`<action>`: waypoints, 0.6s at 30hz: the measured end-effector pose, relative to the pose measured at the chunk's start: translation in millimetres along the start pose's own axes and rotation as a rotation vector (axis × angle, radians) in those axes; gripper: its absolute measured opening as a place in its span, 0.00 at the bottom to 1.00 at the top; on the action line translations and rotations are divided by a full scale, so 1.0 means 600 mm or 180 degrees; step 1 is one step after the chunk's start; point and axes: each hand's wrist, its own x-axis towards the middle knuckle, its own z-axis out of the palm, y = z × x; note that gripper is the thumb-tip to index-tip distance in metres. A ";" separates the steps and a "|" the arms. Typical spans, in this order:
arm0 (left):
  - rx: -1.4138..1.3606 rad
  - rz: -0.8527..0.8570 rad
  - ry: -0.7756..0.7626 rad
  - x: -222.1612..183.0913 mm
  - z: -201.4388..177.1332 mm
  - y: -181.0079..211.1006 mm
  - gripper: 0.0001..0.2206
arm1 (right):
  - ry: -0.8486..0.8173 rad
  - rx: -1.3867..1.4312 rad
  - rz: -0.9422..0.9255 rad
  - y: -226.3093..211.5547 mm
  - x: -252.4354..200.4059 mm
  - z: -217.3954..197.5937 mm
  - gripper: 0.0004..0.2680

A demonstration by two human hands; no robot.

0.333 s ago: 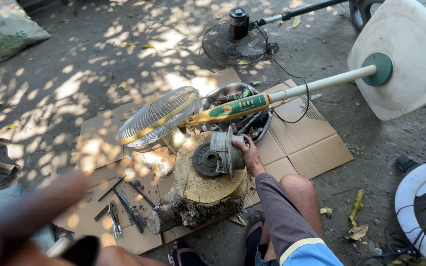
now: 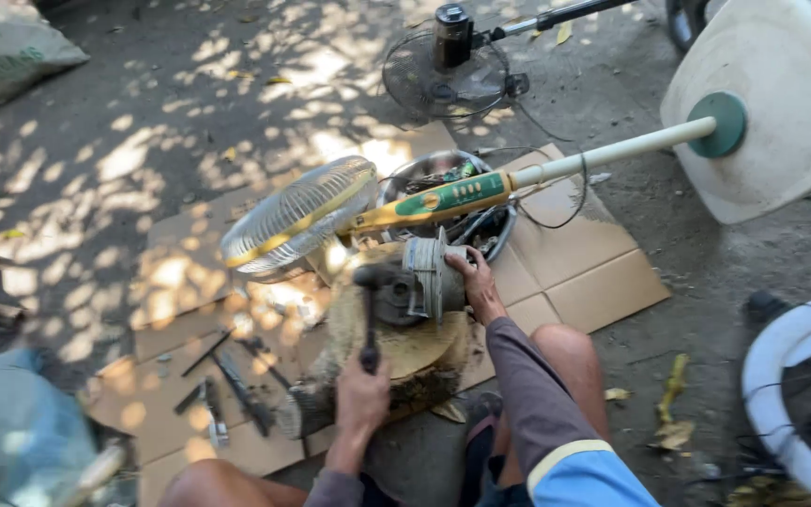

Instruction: Disassembling a motor housing using a hammer and punch on a wooden stump

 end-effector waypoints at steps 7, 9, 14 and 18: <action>-0.0788 0.0030 0.0637 -0.009 -0.032 0.023 0.10 | -0.0181 0.0519 0.0267 -0.027 0.002 0.024 0.32; -0.0845 0.0187 0.0490 0.003 -0.021 0.023 0.10 | -0.0206 0.0484 0.0282 -0.024 -0.002 0.027 0.32; -0.0107 0.0101 0.0145 0.039 0.028 -0.014 0.10 | -0.0090 0.0593 0.0332 -0.032 -0.010 0.027 0.32; -0.0195 0.0027 0.0049 -0.001 0.000 0.001 0.10 | -0.0064 0.0421 0.0278 -0.031 -0.003 0.030 0.31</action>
